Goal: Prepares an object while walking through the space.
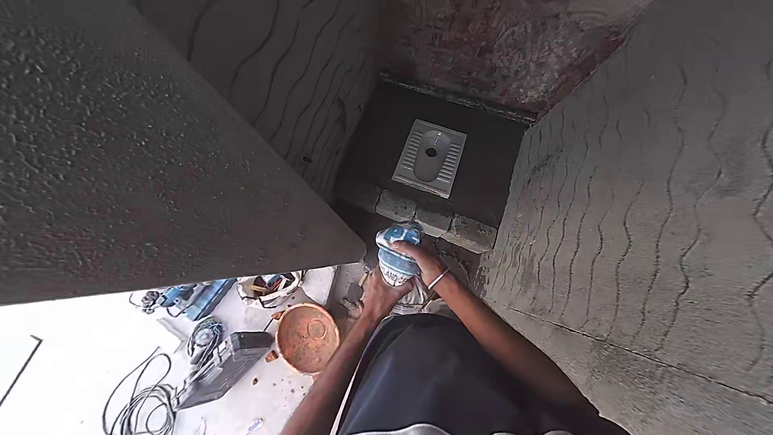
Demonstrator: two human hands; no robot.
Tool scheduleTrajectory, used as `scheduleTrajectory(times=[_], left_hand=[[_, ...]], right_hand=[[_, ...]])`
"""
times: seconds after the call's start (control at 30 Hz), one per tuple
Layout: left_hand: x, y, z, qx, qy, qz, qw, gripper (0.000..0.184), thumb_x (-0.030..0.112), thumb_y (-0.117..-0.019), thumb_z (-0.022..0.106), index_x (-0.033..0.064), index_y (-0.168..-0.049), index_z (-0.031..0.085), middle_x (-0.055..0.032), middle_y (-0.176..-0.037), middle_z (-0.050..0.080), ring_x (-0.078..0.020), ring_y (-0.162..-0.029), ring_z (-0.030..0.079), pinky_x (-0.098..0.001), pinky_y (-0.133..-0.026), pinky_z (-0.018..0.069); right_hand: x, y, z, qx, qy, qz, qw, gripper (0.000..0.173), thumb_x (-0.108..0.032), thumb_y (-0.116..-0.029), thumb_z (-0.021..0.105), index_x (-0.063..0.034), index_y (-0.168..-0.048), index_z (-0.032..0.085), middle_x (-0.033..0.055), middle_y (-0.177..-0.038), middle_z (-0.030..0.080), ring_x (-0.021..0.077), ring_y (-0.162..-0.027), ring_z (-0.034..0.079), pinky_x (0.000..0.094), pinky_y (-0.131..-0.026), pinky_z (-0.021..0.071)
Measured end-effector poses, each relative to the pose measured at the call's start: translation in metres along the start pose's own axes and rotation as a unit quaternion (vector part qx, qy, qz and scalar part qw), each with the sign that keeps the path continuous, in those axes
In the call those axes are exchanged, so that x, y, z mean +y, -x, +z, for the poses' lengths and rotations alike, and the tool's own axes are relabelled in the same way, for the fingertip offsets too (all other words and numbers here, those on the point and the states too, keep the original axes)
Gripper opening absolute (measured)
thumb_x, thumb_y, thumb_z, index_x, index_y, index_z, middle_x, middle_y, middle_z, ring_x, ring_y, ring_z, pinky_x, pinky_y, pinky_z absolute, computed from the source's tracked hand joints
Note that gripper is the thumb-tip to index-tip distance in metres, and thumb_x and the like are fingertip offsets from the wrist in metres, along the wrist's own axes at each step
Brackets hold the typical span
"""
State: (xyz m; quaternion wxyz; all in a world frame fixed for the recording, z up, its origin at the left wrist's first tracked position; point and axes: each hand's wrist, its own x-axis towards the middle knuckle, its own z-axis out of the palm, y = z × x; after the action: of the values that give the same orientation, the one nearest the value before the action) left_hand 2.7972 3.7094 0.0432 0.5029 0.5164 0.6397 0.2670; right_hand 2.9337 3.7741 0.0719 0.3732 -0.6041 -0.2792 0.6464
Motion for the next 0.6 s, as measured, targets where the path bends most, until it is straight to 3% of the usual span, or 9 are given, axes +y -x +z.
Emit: scheduleTrajectory(times=[0.2,0.37,0.47,0.6], left_hand=[[0.023,-0.028,-0.006,-0.020,0.055,0.069,0.996,0.105,0.035,-0.0658,0.092,-0.0114,-0.144,0.041,-0.0206,-0.129,0.065,-0.0183,-0.121,0.063,-0.0332,-0.109,0.0473],[0.030,-0.025,-0.007,0.021,0.053,0.087,0.995,0.105,0.036,-0.0650,0.092,-0.0129,-0.143,0.042,-0.0199,-0.127,0.066,-0.0150,-0.118,0.064,-0.0299,-0.107,0.0487],[0.038,-0.022,-0.004,0.053,0.073,0.060,0.994,0.104,0.035,-0.0644,0.093,-0.0101,-0.143,0.042,-0.0167,-0.126,0.067,-0.0123,-0.116,0.065,-0.0285,-0.106,0.0495],[0.054,-0.023,0.012,0.069,0.112,0.034,0.991,0.099,0.034,-0.0662,0.093,-0.0077,-0.142,0.044,-0.0130,-0.125,0.067,-0.0092,-0.114,0.065,-0.0269,-0.105,0.0506]], right_hand=[[-0.035,-0.009,0.002,-0.006,-0.064,-0.054,0.996,0.069,-0.016,-0.0686,0.080,0.0021,-0.129,0.052,0.0117,-0.105,0.070,0.0171,-0.093,0.071,0.0340,-0.082,0.0617],[-0.047,-0.019,-0.010,-0.112,-0.025,-0.067,0.991,0.075,-0.024,-0.0663,0.086,0.0006,-0.129,0.054,0.0099,-0.109,0.071,0.0152,-0.100,0.071,0.0326,-0.090,0.0606],[-0.060,-0.028,-0.015,-0.161,0.006,-0.054,0.986,0.084,-0.030,-0.0657,0.087,0.0010,-0.135,0.051,0.0097,-0.114,0.070,0.0142,-0.102,0.070,0.0319,-0.091,0.0600],[-0.078,-0.040,-0.027,-0.207,0.032,-0.051,0.976,0.084,-0.036,-0.0677,0.086,0.0008,-0.135,0.053,0.0099,-0.114,0.071,0.0146,-0.102,0.070,0.0325,-0.092,0.0593]])
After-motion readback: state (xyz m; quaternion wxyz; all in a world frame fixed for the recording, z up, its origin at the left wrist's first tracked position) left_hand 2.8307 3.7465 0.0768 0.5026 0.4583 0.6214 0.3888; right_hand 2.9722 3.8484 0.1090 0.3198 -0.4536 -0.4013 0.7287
